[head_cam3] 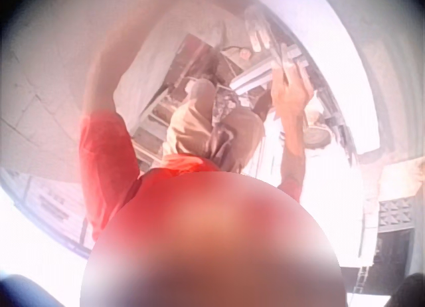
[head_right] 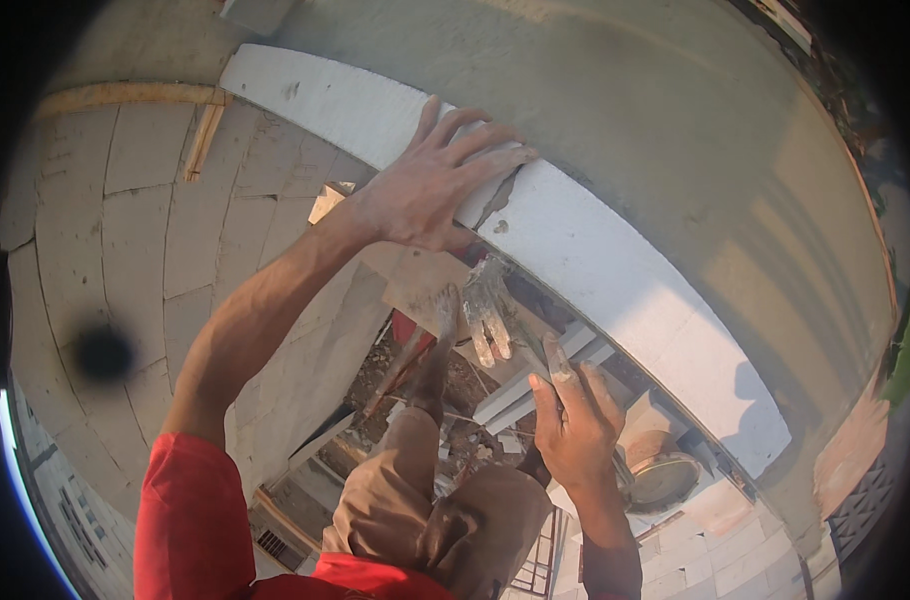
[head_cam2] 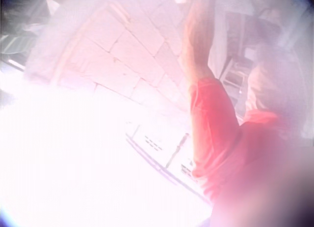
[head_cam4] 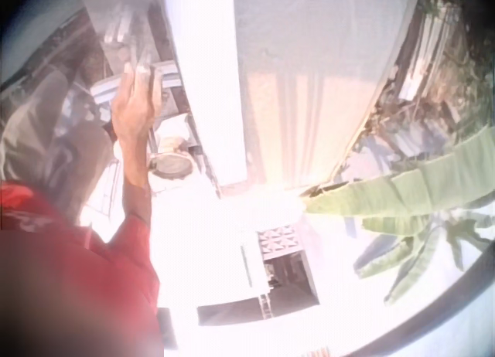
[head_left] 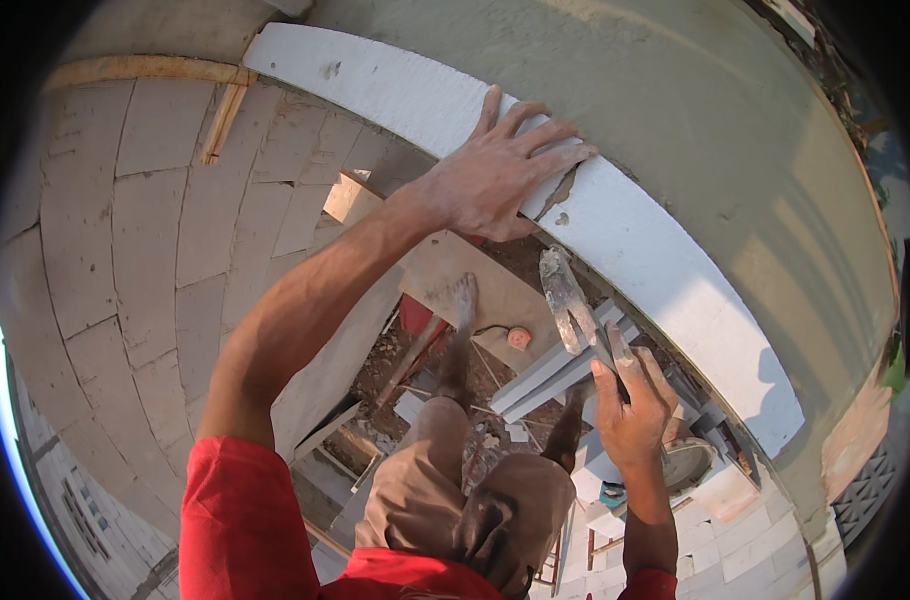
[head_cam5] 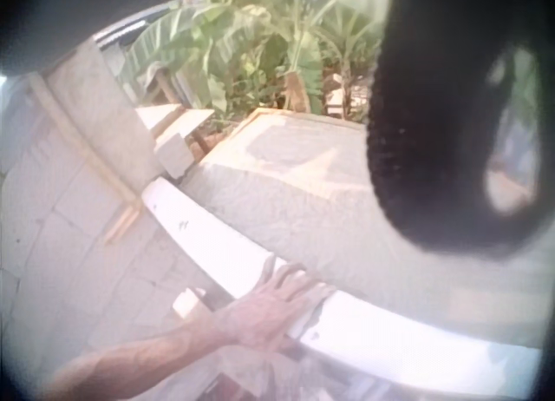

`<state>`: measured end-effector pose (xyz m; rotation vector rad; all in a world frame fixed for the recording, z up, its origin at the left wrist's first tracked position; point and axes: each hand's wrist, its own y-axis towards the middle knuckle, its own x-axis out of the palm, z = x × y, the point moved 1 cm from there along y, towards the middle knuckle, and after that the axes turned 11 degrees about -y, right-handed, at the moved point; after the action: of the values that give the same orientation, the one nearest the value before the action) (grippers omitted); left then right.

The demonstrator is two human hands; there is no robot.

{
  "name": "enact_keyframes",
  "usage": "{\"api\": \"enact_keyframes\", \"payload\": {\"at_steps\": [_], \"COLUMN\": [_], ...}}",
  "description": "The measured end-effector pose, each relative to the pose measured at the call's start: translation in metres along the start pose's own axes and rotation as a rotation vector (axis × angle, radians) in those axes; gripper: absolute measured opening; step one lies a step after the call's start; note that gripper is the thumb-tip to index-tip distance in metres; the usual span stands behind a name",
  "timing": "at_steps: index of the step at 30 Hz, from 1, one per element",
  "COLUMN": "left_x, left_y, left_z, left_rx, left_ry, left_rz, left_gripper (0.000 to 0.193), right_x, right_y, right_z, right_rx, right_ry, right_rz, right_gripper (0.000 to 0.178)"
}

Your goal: The person scoops mortar from a bucket and applies it to a curved wall edge. They place white brick trim pieces onto the mortar, adjust their position, and tap them into place with a hammer. The person repeats this process for multiple trim pieces along the wall.

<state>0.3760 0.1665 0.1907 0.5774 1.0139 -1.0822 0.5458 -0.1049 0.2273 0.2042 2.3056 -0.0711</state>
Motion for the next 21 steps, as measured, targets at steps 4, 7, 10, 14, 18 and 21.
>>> {"api": "enact_keyframes", "payload": {"at_steps": [4, 7, 10, 14, 18, 21], "left_x": [-0.001, -0.001, 0.0, -0.002, -0.014, -0.024], "left_y": [0.0, 0.001, 0.001, 0.001, 0.0, -0.007], "left_z": [0.002, 0.002, 0.002, 0.0, -0.014, -0.028], "left_rx": [0.007, 0.005, 0.004, 0.018, 0.017, -0.03], "left_ry": [0.029, 0.02, 0.013, 0.042, -0.026, 0.036], "left_rz": [-0.004, -0.006, 0.006, -0.019, -0.032, 0.024], "left_gripper": [0.117, 0.117, 0.117, 0.118, 0.119, 0.12], "right_x": [-0.005, -0.004, -0.004, -0.007, -0.013, -0.014], "right_y": [0.009, 0.017, 0.023, 0.031, 0.041, 0.057], "right_z": [-0.006, -0.007, -0.008, -0.012, -0.019, -0.022], "right_rx": [0.06, 0.087, 0.105, 0.067, 0.055, 0.0], "right_ry": [-0.042, -0.039, -0.036, -0.059, -0.112, -0.097], "right_rz": [0.067, 0.064, 0.047, 0.054, 0.102, 0.181], "right_gripper": [0.043, 0.041, 0.038, 0.04, 0.041, 0.041]}}
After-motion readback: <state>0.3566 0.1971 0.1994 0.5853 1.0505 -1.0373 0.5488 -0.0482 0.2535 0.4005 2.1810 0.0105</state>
